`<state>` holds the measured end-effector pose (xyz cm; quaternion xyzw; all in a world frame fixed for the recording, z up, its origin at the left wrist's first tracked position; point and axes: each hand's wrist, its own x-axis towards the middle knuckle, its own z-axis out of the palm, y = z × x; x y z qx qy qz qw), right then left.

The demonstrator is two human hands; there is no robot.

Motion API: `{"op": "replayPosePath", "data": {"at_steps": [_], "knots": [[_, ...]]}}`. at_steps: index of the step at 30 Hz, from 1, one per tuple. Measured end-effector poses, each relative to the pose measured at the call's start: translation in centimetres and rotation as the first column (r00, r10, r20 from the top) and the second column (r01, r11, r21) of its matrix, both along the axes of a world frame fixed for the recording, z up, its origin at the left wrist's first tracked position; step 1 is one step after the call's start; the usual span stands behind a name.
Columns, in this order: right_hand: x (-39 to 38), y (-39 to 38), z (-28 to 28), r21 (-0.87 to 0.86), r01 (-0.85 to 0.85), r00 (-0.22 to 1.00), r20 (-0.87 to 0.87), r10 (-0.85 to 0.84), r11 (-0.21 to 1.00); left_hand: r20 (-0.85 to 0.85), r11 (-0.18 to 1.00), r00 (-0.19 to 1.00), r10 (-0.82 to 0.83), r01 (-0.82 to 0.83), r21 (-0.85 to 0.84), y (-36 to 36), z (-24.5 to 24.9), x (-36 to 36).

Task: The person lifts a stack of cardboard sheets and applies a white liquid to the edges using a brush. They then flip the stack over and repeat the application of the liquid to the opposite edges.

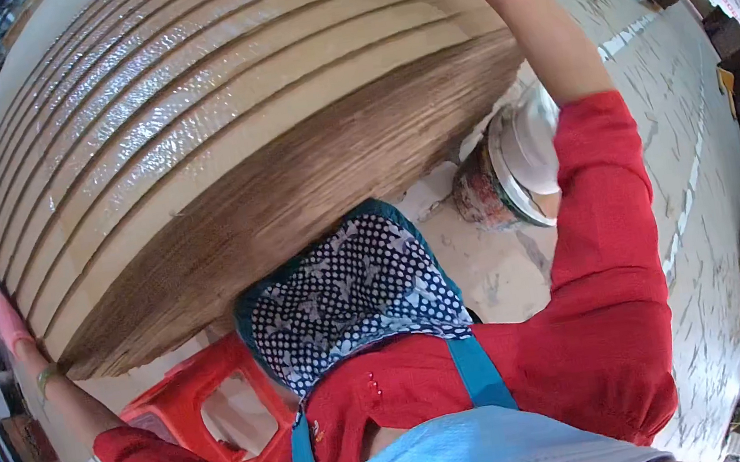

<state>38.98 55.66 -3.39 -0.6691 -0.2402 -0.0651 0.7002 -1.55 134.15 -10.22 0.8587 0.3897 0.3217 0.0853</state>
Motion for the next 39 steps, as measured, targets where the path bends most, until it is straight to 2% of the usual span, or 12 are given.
{"op": "replayPosePath", "data": {"at_steps": [2, 6, 10, 14, 17, 18, 25, 29, 32, 34, 35, 39], "knots": [[-5.1, -1.7, -1.1, -0.142, -0.017, 0.990, 0.137, 0.036, 0.990, -0.008, 1.000, 1.000, 0.002, -0.002, 0.004, 0.3, -0.1, 0.2], [-11.1, -3.7, -4.4, 0.165, -0.062, 0.993, 0.110, 0.044, 0.984, -0.019, 1.000, 1.000, -0.006, 0.006, 0.009, 0.5, -0.3, 0.3], [-13.8, -4.9, -4.1, -0.036, 0.013, 0.991, 0.137, -0.008, 0.999, -0.014, 1.000, 1.000, -0.006, 0.007, 0.012, 0.5, -0.3, 0.4], [-13.9, -3.6, -3.8, 0.279, -0.081, 0.970, 0.245, 0.011, 0.957, -0.014, 1.000, 1.000, -0.010, 0.010, 0.013, 0.5, -0.3, 0.5], [-15.2, -3.5, -4.7, -0.191, 0.115, 0.969, 0.237, -0.068, 0.975, -0.018, 1.000, 1.000, -0.008, 0.008, 0.010, 0.7, -0.4, 0.9], [-15.8, -3.6, -5.6, -0.196, 0.109, 0.969, 0.242, -0.059, 0.975, -0.021, 1.000, 1.000, -0.003, 0.003, 0.007, 0.8, -0.4, 0.9], [-20.3, -2.2, -6.1, 0.080, -0.071, 0.961, 0.274, 0.047, 0.994, 0.026, 1.000, 1.000, -0.015, 0.015, 0.003, 1.4, -1.1, 1.1], [-19.6, -0.2, -4.8, -0.063, 0.141, 0.913, 0.394, -0.105, 0.988, 0.065, 1.000, 0.998, -0.006, 0.006, 0.010, -0.2, -1.2, 1.1], [-19.1, 3.6, -8.7, -0.040, 0.424, 0.632, 0.729, -0.264, 0.905, 0.105, 1.000, 0.994, 0.013, -0.015, 0.027, -1.0, -0.8, 1.3], [-24.6, 7.2, -8.4, -0.087, 0.483, 0.615, 0.742, -0.267, 0.871, 0.124, 0.999, 0.992, 0.036, -0.040, 0.031, -1.4, -0.9, 1.3], [-25.5, 8.1, -8.3, -0.090, 0.473, 0.617, 0.744, -0.257, 0.877, 0.115, 0.999, 0.992, 0.045, -0.045, -0.002, -1.4, -0.7, 1.3], [-26.4, 9.8, -7.3, -0.089, 0.000, 0.697, 0.714, 0.064, 0.996, 0.066, 0.984, 0.995, 0.073, -0.062, -0.166, -2.2, -0.3, 1.1]]}}
